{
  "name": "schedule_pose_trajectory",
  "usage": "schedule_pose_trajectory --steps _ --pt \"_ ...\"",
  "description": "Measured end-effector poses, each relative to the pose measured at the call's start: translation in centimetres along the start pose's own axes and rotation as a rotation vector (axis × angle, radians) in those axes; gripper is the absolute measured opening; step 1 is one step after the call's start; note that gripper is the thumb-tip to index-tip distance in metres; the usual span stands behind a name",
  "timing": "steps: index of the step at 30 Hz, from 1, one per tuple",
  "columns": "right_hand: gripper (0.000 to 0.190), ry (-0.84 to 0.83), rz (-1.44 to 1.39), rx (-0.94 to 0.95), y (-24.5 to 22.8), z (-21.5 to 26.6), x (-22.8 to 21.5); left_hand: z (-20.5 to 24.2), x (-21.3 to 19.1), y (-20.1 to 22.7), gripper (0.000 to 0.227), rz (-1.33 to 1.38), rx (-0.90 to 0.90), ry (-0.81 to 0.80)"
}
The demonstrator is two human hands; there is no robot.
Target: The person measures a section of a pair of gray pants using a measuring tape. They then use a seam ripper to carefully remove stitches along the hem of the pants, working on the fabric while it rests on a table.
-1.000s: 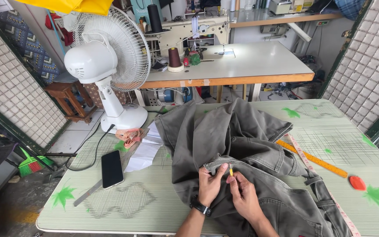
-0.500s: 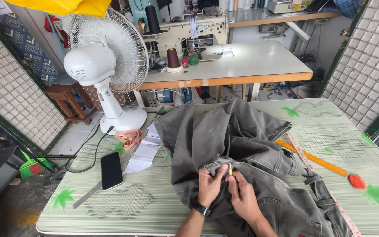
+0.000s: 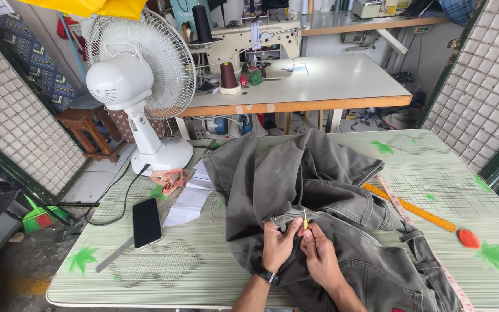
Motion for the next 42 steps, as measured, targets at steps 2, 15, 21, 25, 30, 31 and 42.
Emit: schedule_pose_trajectory --steps 2,15,21,25,30,31,42 --pt "0.029 0.013 0.007 -0.004 0.2 0.0 0.1 0.3 0.0 -0.5 0.037 0.009 0.002 -0.009" --pt "0.033 0.071 -0.074 -0.051 0.1 0.4 -0.4 1.1 -1.1 -3.2 0.018 0.045 -0.083 0.17" --pt "0.034 0.085 0.029 -0.042 0.8 0.5 -0.2 1.7 -1.3 -4.4 0.024 0.074 -0.14 0.213" --pt "0.036 0.078 0.012 -0.03 1.0 0.4 -0.2 2.6 -1.8 -6.1 0.031 0.012 -0.228 0.262" --pt "0.032 0.088 0.029 -0.02 1.1 0.5 -0.2 2.1 -1.7 -5.3 0.031 0.038 -0.199 0.252" --pt "0.031 0.09 0.028 -0.016 1.1 0.5 -0.1 1.9 -1.6 -4.8 0.031 0.043 -0.178 0.236" --pt "0.031 0.091 0.058 -0.02 0.9 0.5 -0.2 1.6 -1.5 -4.0 0.042 0.057 -0.142 0.22"
Point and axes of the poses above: each hand's wrist, its own z-axis away from the middle knuckle, its own x-axis out of the palm, y = z × x, the point moved 6 cm from there along -z, towards the middle knuckle, and after that the axes turned 15 degrees about x, right-handed, at the moved point
